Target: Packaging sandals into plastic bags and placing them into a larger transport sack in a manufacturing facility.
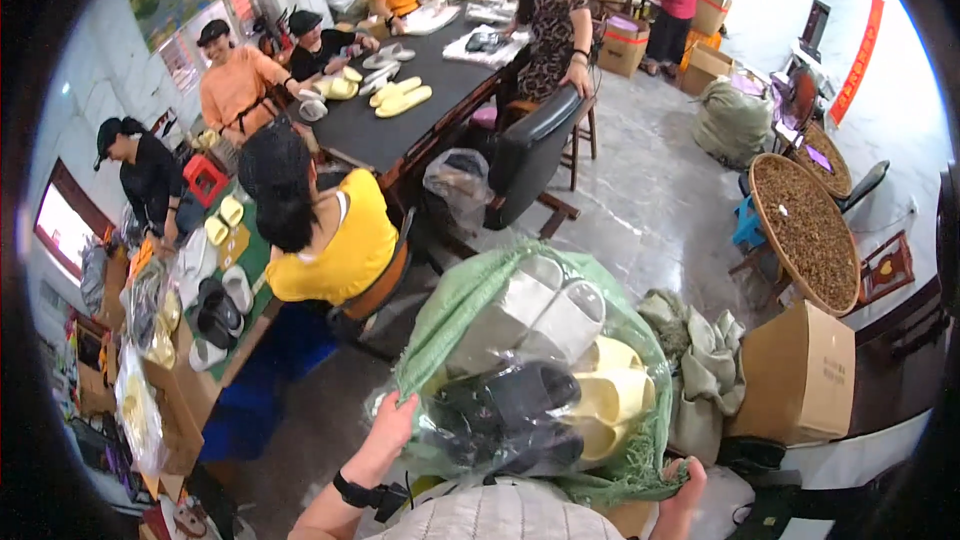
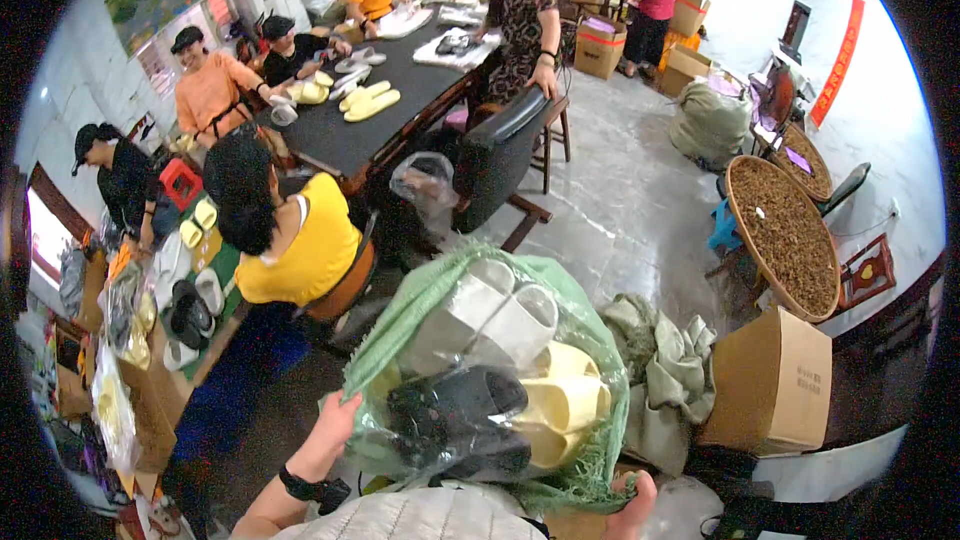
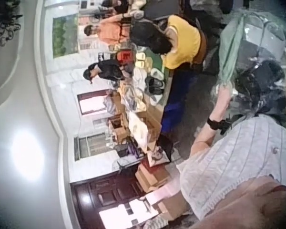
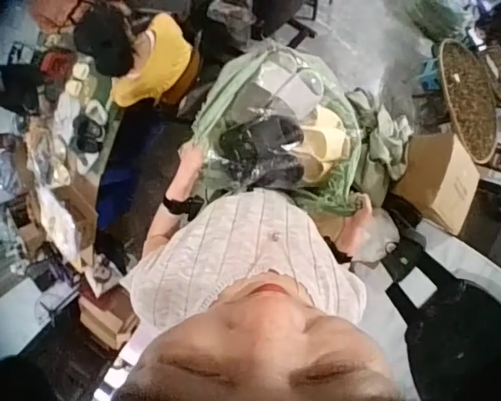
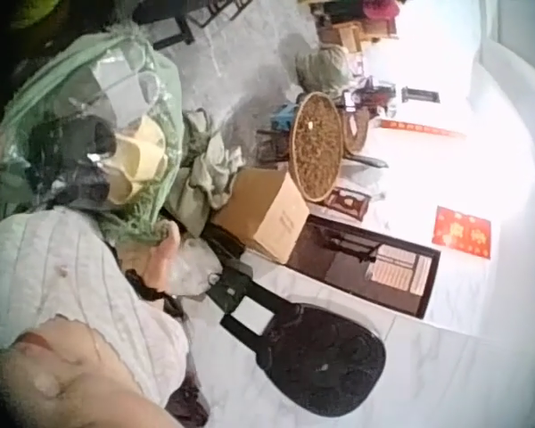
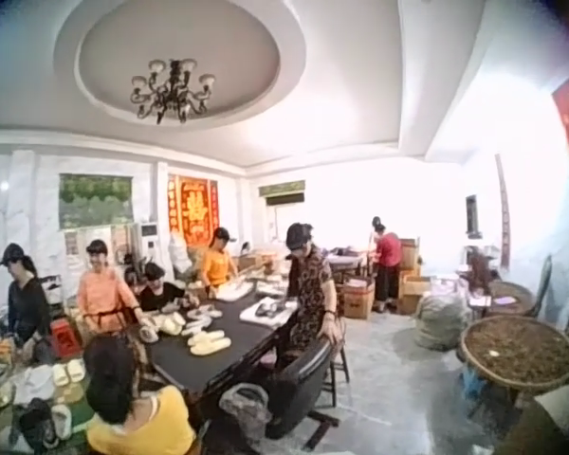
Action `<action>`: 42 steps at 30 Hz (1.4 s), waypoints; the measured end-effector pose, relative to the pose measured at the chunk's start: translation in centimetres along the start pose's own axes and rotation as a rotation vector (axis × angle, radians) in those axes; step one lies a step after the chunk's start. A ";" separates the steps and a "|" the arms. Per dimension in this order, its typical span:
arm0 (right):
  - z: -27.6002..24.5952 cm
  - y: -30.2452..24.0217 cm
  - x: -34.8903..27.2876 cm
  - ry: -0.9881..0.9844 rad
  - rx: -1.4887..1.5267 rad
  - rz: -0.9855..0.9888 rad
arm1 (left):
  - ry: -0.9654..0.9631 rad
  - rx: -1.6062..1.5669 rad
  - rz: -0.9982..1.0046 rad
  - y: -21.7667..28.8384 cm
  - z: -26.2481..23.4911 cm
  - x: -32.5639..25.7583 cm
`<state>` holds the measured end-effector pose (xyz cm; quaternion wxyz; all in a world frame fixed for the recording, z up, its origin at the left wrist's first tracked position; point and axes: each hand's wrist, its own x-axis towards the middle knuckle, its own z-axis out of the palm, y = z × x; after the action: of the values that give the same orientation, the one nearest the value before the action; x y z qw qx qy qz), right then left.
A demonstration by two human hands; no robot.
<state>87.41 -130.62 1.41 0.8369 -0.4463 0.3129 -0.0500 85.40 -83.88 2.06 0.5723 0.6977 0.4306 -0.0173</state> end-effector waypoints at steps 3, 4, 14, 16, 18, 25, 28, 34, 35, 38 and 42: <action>0.1 1.7 0.7 0.000 0.042 0.006 | -0.009 0.025 0.078 -1.4 -1.1 4.5; 1.5 1.8 -0.1 -0.046 0.032 -0.020 | -0.062 0.016 0.138 -0.9 -1.3 5.9; 12.5 6.4 -0.8 0.226 -0.253 -0.050 | -0.204 0.308 0.023 6.3 -1.6 18.2; 14.6 7.2 0.0 0.263 -0.322 -0.050 | -0.241 0.281 0.026 4.5 -0.4 21.5; 21.7 6.4 -2.0 0.366 -0.252 -0.008 | -0.279 0.266 0.022 3.9 0.3 23.5; 25.3 7.3 3.5 0.249 -0.224 0.087 | -0.301 0.283 -0.057 2.1 2.4 30.0; 28.0 4.4 3.2 0.224 -0.232 0.172 | -0.265 0.463 0.080 4.7 3.4 28.4; 19.5 6.5 10.1 -0.016 -0.451 0.180 | -0.230 0.767 0.081 4.9 6.9 26.2; 18.1 7.0 11.4 -0.020 -0.449 0.185 | -0.234 0.767 0.045 5.3 7.4 25.3; 16.4 6.9 13.8 -0.101 -0.394 0.192 | -0.228 0.840 0.106 4.9 8.9 25.0; 14.8 7.1 16.4 -0.151 -0.521 0.219 | -0.109 0.939 0.209 4.4 11.6 23.7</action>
<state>107.55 -121.74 -5.99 0.7152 -0.6124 0.2985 0.1561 108.46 -79.39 -10.77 0.2161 0.9181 0.2734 -0.1888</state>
